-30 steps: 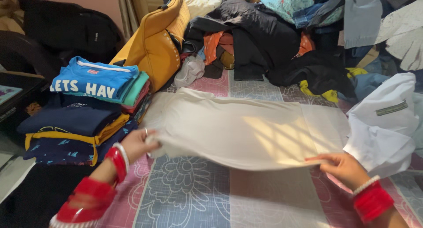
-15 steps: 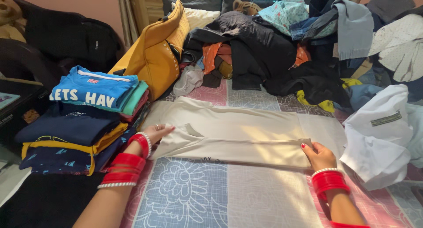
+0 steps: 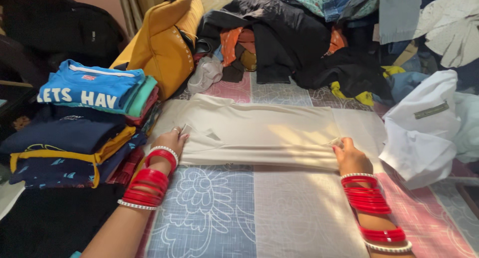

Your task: The person picks up a shirt and a t-shirt one by one, spreads them out on a bed, and folds each garment into a small rectangle by folding the sleeves and sides inward.

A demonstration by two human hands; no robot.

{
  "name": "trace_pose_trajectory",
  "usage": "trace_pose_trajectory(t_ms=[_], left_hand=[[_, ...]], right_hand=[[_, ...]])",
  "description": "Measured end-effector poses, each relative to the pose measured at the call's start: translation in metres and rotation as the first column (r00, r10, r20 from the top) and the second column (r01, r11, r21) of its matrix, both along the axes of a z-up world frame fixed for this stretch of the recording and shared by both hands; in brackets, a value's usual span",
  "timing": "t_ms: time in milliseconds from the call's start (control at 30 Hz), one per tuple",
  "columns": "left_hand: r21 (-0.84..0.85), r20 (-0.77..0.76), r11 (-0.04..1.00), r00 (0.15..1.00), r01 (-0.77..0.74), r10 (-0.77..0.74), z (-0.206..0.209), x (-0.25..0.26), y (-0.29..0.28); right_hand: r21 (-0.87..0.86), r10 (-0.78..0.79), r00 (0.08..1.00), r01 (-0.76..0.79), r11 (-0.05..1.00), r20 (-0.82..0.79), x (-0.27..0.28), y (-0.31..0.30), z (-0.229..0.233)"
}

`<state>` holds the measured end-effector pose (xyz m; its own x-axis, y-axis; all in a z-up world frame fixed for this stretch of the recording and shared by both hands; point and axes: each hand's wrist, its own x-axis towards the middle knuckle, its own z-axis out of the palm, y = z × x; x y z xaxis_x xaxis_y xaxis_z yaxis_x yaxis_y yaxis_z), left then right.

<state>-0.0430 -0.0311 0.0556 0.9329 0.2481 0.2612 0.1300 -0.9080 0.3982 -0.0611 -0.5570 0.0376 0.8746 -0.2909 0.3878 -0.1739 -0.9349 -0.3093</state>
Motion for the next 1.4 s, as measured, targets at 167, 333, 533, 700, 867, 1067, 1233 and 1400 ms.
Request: trace_pose_trajectory(t_ms=[167, 333, 533, 700, 867, 1067, 1233, 1400], left_hand=[[0.233, -0.127, 0.972, 0.992, 0.012, 0.018, 0.023, -0.018, -0.008], [0.304, 0.302, 0.874, 0.832, 0.378, -0.465, 0.029, -0.037, -0.027], [0.200, -0.123, 0.491, 0.519, 0.848, -0.846, -0.004, -0.054, -0.068], [0.440, -0.385, 0.605, 0.748, 0.663, -0.540, -0.005, -0.034, 0.012], [0.550, -0.278, 0.618, 0.821, 0.562, -0.500, -0.012, -0.032, 0.025], [0.614, -0.227, 0.560, 0.803, 0.557, -0.551, 0.010, -0.070, 0.027], [0.571, -0.402, 0.457, 0.718, 0.682, -0.568, 0.012, -0.112, 0.005], [0.103, -0.538, 0.695, 0.628, 0.711, -0.562, 0.048, -0.120, -0.011]], right_hand=[[-0.157, 0.048, 0.997, -0.038, 0.987, 0.058, -0.029, 0.018, 0.029], [-0.262, 0.575, 0.736, -0.512, 0.818, 0.358, -0.037, 0.065, 0.050], [-0.423, 0.887, 0.453, -0.823, 0.379, -0.087, -0.035, 0.117, 0.003], [-0.275, 0.650, 0.738, -0.673, 0.687, -0.182, -0.015, 0.029, 0.005], [-0.484, 0.554, 0.815, -0.559, 0.673, -0.170, -0.017, -0.007, 0.020], [-0.560, 0.568, 0.808, -0.547, 0.622, -0.159, -0.052, -0.027, 0.056], [-0.530, 0.447, 0.804, -0.594, 0.605, -0.391, -0.089, -0.035, 0.050], [-0.305, 0.294, 0.682, -0.613, 0.729, -0.669, -0.079, -0.051, 0.047]])
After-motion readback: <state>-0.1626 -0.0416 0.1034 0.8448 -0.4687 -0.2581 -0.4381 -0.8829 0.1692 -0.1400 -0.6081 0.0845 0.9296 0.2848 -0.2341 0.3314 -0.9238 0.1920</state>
